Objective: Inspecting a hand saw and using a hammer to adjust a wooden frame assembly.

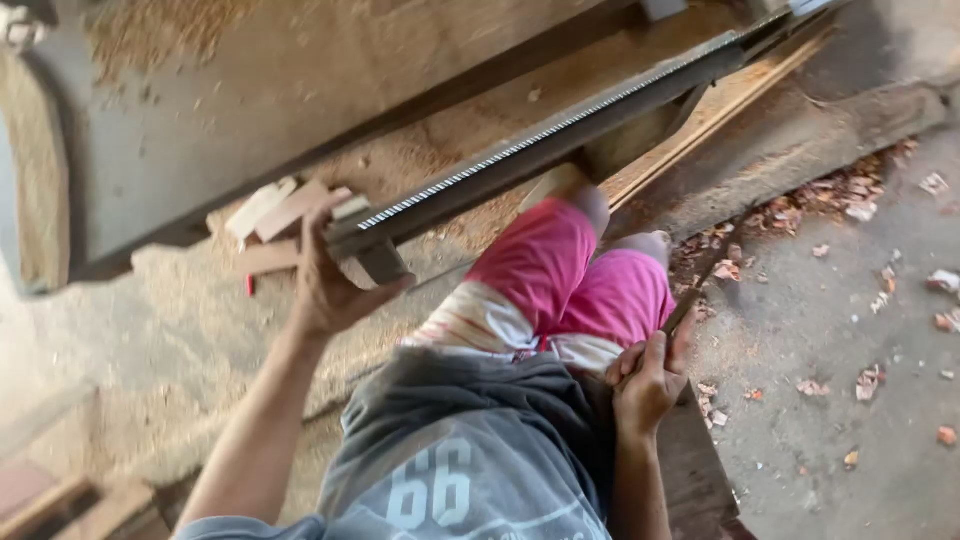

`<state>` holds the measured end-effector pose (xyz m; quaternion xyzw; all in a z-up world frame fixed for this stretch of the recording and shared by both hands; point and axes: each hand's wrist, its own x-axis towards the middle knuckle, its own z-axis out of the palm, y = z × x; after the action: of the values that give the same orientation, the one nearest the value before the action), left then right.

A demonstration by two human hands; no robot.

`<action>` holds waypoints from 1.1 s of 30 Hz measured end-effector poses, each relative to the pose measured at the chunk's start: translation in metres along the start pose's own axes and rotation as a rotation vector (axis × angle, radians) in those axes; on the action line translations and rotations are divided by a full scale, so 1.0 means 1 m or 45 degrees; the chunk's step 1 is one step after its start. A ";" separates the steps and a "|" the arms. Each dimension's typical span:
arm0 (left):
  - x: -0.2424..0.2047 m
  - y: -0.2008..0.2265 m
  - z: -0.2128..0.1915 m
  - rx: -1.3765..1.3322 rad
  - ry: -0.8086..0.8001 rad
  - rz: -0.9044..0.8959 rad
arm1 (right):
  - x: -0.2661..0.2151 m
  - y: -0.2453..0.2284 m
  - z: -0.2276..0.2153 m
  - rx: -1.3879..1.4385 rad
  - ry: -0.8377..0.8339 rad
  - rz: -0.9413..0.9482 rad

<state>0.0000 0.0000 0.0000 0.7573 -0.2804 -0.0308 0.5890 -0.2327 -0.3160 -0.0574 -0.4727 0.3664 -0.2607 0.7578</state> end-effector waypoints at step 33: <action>0.211 0.027 0.221 0.249 -0.009 0.258 | 0.043 0.011 0.032 -0.235 0.259 0.269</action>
<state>0.0841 -0.2945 0.0173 0.7789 -0.3591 0.0538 0.5114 -0.1805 -0.3263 -0.0715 -0.4703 0.5114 -0.1912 0.6934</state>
